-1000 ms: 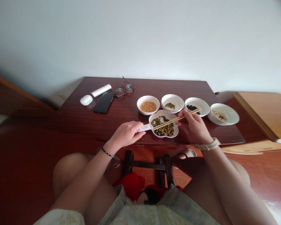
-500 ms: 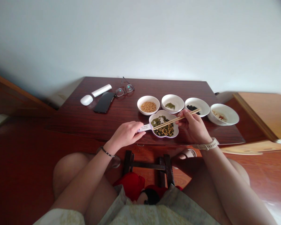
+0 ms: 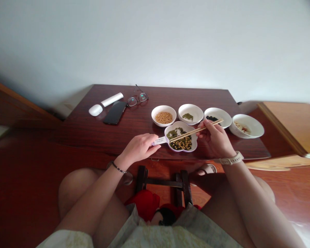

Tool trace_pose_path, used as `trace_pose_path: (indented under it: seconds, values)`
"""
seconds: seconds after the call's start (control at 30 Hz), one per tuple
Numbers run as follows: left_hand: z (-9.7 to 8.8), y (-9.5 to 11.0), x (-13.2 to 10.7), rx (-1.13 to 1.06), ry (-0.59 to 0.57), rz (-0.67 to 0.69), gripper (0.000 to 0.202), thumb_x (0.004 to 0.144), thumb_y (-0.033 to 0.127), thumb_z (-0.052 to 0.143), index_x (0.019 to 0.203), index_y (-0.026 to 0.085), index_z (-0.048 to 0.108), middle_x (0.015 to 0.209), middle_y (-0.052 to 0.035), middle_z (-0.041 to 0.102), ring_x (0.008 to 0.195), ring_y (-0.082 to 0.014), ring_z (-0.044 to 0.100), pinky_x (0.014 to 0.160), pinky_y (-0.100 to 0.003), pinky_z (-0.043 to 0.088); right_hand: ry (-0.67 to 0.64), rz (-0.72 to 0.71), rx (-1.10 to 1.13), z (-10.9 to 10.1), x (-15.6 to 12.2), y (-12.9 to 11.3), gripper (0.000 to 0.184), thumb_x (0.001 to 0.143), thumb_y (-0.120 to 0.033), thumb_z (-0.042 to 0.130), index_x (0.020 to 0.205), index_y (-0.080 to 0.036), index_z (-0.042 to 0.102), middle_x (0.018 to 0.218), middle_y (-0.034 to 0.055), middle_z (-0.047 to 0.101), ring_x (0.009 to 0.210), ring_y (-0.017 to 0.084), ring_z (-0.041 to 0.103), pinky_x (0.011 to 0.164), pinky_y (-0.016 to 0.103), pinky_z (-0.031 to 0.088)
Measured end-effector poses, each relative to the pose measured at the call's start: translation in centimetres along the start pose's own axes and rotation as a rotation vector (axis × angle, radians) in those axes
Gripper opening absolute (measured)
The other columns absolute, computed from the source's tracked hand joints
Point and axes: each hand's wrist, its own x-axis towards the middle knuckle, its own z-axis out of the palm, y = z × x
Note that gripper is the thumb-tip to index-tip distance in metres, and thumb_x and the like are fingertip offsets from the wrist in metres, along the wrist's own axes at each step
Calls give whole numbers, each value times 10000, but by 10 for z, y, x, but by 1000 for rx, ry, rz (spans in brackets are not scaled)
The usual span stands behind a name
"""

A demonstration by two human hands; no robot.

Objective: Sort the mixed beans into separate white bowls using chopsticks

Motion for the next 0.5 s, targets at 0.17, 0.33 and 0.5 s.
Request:
trace_pose_path:
  seconds: [0.17,0.33,0.5]
  values:
    - [-1,1,1,6,-3,-2,174,1161,373,598,1142,206,644,999,-63,758,919,-258,737,793,-383,527,-20,-10,-91,1,1,4,530,814,-727,947,846,-235,752,874,15,716,676,127,700,547,197,596]
    - [0,0,0,5,-3,-3,181,1160,383,600,1152,209,647,1010,-67,766,933,-258,743,799,-384,536,-25,-36,-134,-2,1,7,489,901,-718,878,869,-251,736,871,24,726,698,151,712,574,230,605]
    - [0,0,0,2,0,0,160,1149,375,611,1145,219,649,991,-64,764,916,-250,746,786,-360,532,-20,-30,-150,-2,0,7,498,916,-736,852,868,-259,715,845,37,726,713,177,723,590,263,618]
